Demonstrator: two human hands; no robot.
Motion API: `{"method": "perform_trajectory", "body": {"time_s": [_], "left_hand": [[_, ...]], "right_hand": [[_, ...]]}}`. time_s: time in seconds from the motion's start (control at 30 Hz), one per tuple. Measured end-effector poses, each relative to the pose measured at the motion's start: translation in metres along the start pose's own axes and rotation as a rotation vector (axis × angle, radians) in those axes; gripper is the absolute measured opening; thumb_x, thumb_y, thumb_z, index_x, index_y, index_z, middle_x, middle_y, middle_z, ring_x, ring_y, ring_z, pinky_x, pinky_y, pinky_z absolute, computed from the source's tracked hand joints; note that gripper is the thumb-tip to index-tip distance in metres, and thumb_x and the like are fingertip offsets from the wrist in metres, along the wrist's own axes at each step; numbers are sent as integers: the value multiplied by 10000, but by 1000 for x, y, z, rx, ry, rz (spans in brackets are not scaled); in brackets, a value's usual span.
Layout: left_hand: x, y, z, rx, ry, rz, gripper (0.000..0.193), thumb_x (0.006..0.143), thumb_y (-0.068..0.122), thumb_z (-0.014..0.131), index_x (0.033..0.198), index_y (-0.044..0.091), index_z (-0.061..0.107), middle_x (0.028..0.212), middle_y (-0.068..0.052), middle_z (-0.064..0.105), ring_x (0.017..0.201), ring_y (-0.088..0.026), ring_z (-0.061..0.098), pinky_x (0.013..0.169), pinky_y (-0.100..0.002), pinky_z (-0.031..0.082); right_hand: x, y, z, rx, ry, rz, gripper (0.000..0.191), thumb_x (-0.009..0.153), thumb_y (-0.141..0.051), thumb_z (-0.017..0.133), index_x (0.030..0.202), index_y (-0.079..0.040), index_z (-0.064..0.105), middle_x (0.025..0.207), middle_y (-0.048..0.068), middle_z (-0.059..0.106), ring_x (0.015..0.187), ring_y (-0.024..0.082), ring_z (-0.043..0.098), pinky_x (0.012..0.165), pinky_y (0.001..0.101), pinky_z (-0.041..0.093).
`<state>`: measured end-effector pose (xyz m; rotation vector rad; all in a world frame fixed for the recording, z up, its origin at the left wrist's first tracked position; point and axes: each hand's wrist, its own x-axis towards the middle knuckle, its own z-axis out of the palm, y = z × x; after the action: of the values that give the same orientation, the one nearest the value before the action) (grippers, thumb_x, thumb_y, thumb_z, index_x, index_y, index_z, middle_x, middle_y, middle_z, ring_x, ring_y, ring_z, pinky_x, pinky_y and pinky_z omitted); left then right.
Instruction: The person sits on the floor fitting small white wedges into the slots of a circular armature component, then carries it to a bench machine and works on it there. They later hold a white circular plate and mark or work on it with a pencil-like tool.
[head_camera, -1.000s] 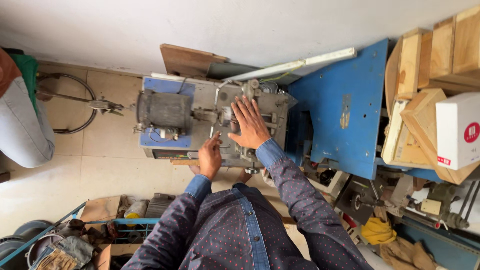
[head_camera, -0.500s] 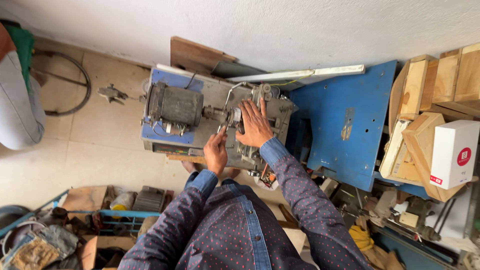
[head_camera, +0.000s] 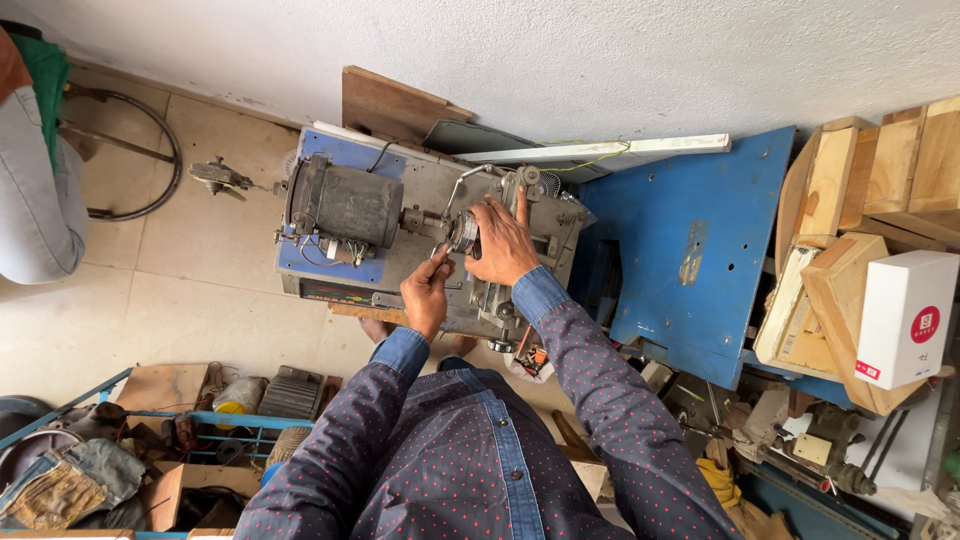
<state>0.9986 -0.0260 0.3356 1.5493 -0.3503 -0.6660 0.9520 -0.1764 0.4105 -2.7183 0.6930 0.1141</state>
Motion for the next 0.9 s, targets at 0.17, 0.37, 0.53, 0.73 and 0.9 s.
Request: {"method": "perform_trajectory", "body": {"time_s": [0.17, 0.37, 0.53, 0.73, 0.9], "left_hand": [[-12, -2, -8, -10, -37, -140, 392, 963, 31, 606, 1354, 8, 588, 807, -56, 736, 607, -87, 607, 555, -253, 509], [-18, 3, -15, 40, -51, -181, 316, 919, 53, 718, 1207, -5, 601, 809, -34, 615, 556, -94, 561, 470, -263, 447], [-13, 0, -8, 78, -38, -119, 258, 958, 100, 697, 1197, 4, 685, 783, -28, 653, 619, -92, 564, 551, -287, 487], [-13, -4, 2, 242, 1, 69, 284, 1033, 110, 617, 1302, 55, 690, 770, -126, 575, 638, -215, 525, 609, -368, 457], [-15, -2, 8, 290, 44, 130, 336, 1014, 99, 623, 1342, 130, 688, 812, -137, 564, 651, -265, 550, 620, -378, 461]], "right_hand": [[-2, 3, 3, -33, 43, -13, 687, 663, -248, 758, 1263, -29, 506, 1222, 200, 651, 1355, 372, 533, 1257, 646, -18], [-6, 6, 5, -15, 43, 1, 699, 656, -246, 748, 1273, -22, 508, 1215, 191, 655, 1349, 369, 529, 1249, 643, -38], [-7, 7, 6, -18, 73, -30, 700, 665, -248, 751, 1278, -15, 505, 1237, 195, 653, 1347, 362, 533, 1247, 647, -35], [-7, 6, 5, -21, 61, -35, 706, 668, -242, 748, 1289, -11, 504, 1219, 197, 660, 1343, 366, 546, 1250, 652, -28], [-6, 4, 4, -23, 53, -41, 714, 662, -242, 756, 1284, -2, 502, 1227, 205, 658, 1336, 366, 546, 1241, 655, -38]]}}
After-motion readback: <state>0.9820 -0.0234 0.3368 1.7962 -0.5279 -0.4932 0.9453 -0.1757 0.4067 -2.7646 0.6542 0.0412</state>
